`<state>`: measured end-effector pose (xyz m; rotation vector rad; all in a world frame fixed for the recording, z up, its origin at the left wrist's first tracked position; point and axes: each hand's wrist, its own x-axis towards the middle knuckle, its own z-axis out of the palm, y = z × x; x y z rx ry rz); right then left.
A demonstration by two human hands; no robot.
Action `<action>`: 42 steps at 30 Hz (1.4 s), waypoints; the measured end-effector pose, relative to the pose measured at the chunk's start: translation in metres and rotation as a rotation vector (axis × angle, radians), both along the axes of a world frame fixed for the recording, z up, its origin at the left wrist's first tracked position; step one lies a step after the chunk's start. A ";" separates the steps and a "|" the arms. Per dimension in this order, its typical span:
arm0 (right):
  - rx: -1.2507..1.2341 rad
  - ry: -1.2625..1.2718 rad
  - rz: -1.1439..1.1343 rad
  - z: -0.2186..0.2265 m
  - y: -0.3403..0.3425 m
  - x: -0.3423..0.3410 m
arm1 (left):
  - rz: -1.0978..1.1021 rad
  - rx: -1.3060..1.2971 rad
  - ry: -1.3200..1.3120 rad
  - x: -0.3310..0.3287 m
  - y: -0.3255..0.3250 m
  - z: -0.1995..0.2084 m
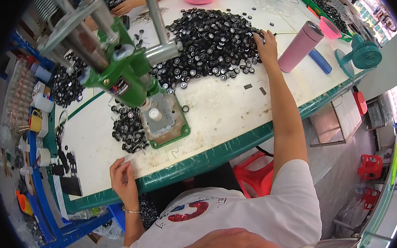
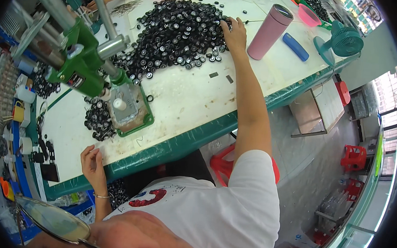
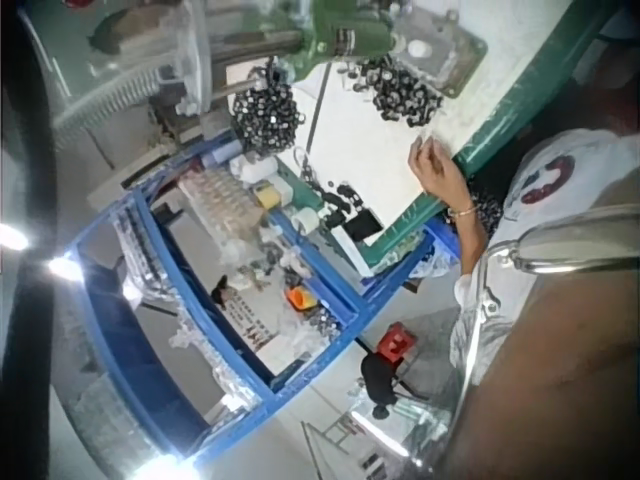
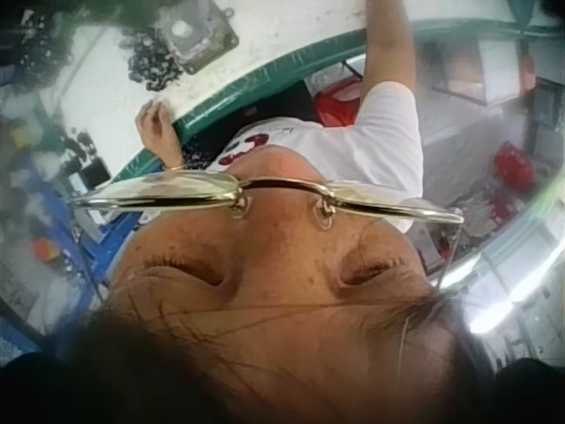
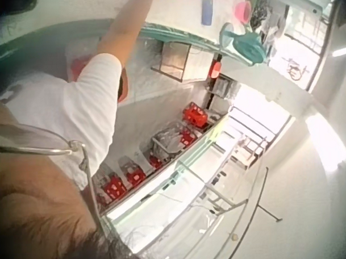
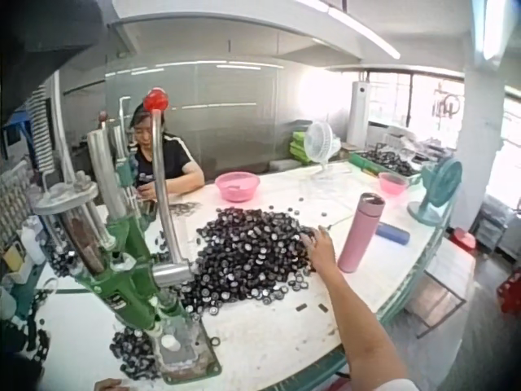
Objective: The person uses a green manual press machine to assemble small metal components. They repeatedly pick up a black cylindrical part and a silver washer, place them into the press die, and pull the lever to secure them. The finished assemblies are placed into a pile on the table.
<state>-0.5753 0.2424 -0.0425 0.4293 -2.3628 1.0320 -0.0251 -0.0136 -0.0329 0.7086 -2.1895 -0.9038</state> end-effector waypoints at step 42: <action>-0.432 0.068 0.295 0.010 -0.067 0.197 | -0.069 -0.038 0.117 0.006 0.019 0.006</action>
